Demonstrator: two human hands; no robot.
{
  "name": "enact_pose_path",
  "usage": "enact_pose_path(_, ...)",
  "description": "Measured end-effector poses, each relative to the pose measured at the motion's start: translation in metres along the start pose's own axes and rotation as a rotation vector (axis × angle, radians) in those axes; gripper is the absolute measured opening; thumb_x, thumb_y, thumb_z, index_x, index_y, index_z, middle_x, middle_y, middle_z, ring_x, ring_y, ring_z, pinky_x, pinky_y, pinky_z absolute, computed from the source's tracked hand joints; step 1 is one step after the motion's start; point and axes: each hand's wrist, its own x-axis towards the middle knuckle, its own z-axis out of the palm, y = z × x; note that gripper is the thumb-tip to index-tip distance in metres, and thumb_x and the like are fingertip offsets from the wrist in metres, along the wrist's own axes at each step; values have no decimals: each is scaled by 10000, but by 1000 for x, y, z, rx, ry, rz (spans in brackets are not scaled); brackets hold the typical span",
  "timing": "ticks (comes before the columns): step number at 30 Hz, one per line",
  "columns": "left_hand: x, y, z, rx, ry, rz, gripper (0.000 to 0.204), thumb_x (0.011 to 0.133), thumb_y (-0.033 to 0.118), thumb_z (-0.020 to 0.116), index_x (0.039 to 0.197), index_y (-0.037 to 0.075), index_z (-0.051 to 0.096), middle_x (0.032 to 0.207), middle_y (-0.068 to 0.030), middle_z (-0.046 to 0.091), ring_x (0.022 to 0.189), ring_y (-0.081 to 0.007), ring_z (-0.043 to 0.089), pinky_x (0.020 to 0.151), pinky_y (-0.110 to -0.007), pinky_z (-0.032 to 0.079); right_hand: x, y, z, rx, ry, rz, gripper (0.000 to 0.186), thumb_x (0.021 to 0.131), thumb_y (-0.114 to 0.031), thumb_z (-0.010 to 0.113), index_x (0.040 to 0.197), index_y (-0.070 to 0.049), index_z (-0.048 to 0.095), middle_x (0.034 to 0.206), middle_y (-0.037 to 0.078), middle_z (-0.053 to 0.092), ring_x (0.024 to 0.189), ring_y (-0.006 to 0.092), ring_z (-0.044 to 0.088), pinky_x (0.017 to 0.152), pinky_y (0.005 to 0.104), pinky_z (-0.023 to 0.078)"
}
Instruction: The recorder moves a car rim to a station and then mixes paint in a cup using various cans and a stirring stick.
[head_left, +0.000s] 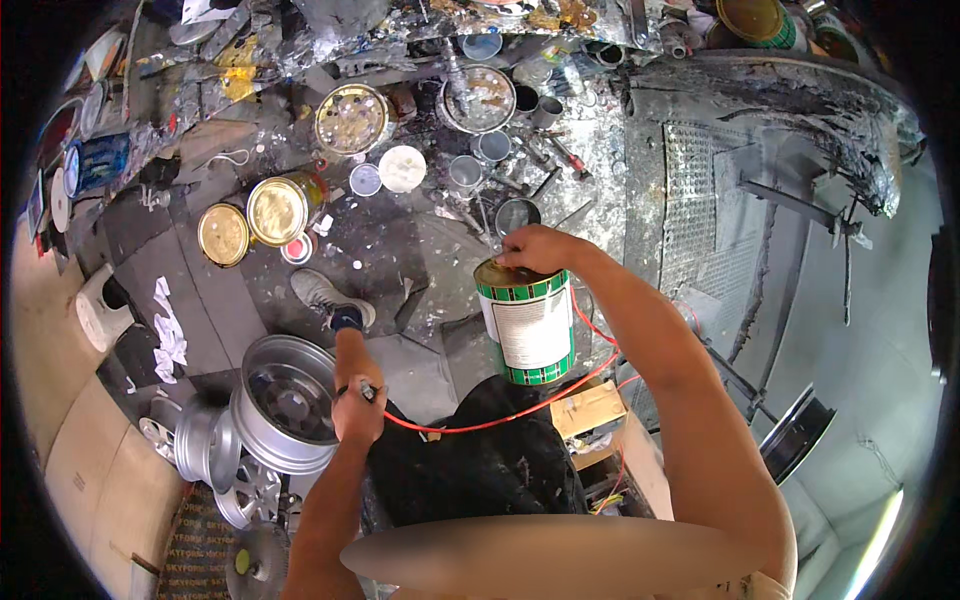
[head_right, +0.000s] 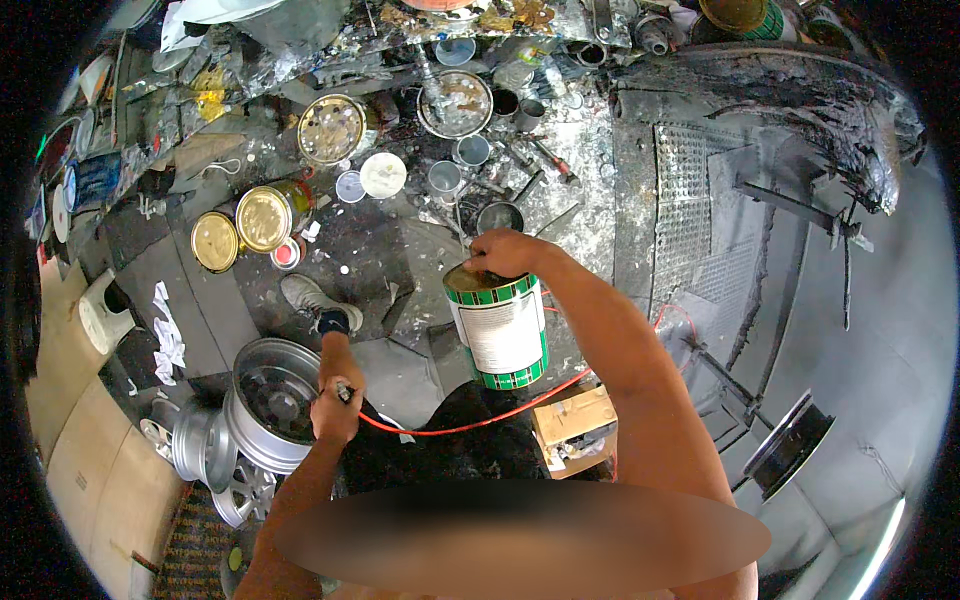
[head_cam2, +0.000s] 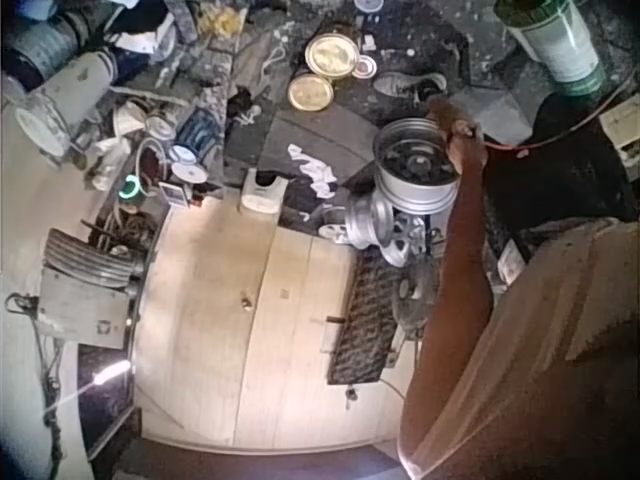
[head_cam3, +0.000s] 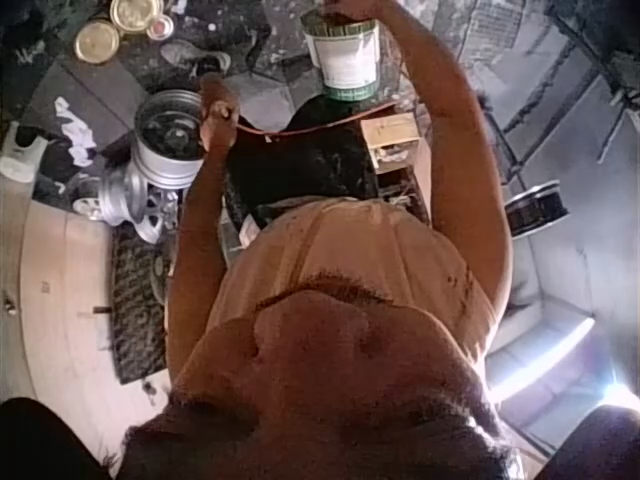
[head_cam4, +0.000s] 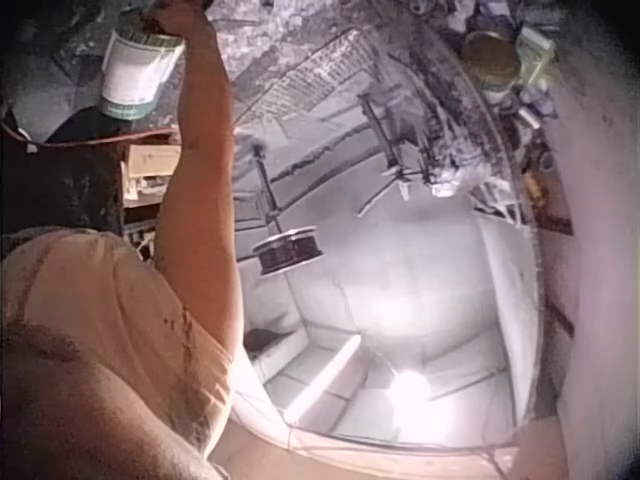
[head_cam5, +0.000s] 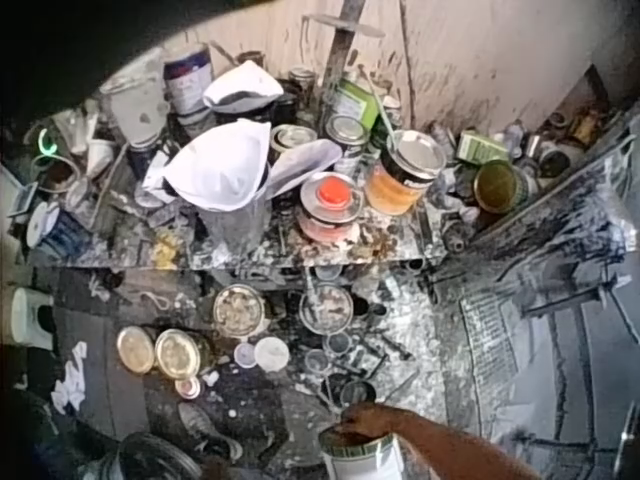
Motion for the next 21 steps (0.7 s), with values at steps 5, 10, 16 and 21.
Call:
enact_pose_path(5, -3, 1, 1, 2, 1, -11, 339, 893, 408, 752, 1105, 168, 640, 979, -164, 749, 993, -413, 680, 937, -503, 495, 2, -12, -5, -15, -139, 39, 517, 978, -498, 603, 1088, -2, 703, 1127, 252, 688, 1076, 423, 657, 923, 501, 495)
enact_pose_path(10, -5, -8, 8, -13, 33, 2, 336, 892, 408, 755, 1097, 168, 641, 978, -161, 750, 981, -414, 678, 929, -501, 498, 3, -15, -6, -66, -148, 16, 503, 983, -506, 592, 1080, -26, 706, 1119, 244, 689, 1070, 420, 655, 918, 504, 493)
enact_pose_path(16, -3, -8, 8, -16, 50, 26, 340, 888, 406, 762, 1099, 171, 636, 988, -157, 751, 983, -409, 678, 929, -498, 497, 4, -10, -14, -47, -70, -13, 448, 980, -481, 606, 1016, -50, 722, 1020, 205, 701, 967, 372, 664, 856, 476, 499)
enact_pose_path(21, -4, -4, 5, 4, 11, -4, 361, 889, 399, 764, 1137, 175, 626, 1003, -160, 752, 999, -399, 677, 933, -496, 496, 4, -15, -20, -37, -36, -22, 422, 973, -459, 635, 967, -49, 733, 920, 168, 711, 862, 316, 671, 796, 438, 503)
